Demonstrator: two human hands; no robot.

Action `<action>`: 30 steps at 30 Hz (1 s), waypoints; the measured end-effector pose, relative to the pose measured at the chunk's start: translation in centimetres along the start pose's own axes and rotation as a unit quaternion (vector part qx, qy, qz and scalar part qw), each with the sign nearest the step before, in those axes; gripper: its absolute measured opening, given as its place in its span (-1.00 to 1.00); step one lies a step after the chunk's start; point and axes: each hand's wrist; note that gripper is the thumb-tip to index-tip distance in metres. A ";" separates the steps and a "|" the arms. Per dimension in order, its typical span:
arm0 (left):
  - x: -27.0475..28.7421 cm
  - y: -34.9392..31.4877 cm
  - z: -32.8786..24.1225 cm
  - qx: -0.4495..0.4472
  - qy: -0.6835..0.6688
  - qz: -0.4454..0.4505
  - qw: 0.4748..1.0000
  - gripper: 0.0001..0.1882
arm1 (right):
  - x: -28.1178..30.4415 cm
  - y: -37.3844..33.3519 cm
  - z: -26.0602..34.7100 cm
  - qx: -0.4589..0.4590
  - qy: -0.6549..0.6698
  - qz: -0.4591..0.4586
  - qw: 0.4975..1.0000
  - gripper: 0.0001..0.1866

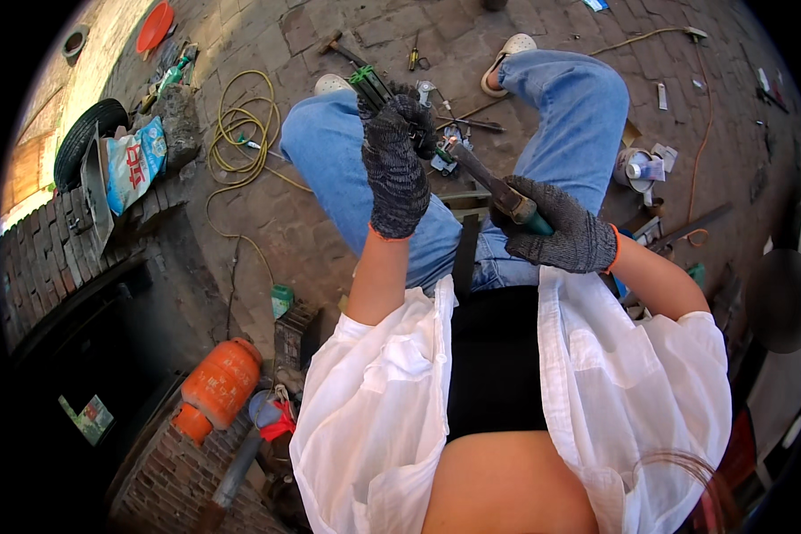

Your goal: The person sits on the ground and assembles a mechanical component, likely a carburetor, using various hand tools. They insert a spring and a green plastic piece into a metal cylinder, use a screwdriver to adjust internal parts, and employ pliers to secure a small metal clip onto the assembly.

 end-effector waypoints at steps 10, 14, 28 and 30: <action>-0.4 0.3 -0.2 0.073 -0.065 0.011 0.995 -0.65 | 0.8 -0.2 -0.8 -0.138 0.262 0.001 0.955 -0.51; -0.1 1.7 0.2 0.141 -0.101 0.008 0.985 -0.50 | 2.5 0.7 -2.9 -0.079 0.391 0.022 0.917 -0.56; 5.3 19.3 7.3 0.220 -0.148 -0.062 0.962 -0.53 | 32.9 21.6 -15.4 -0.151 0.535 -0.028 0.831 -0.48; 6.0 21.3 8.1 0.230 -0.148 -0.092 0.958 -0.59 | 34.8 24.8 -17.6 -0.166 0.443 -0.096 0.876 -0.46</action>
Point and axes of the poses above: each hand's wrist, its own y-axis towards the middle knuckle, its own x-axis out of the back of the hand, z = x × y, and after that the axes turned 2 degrees about -y, right-handed
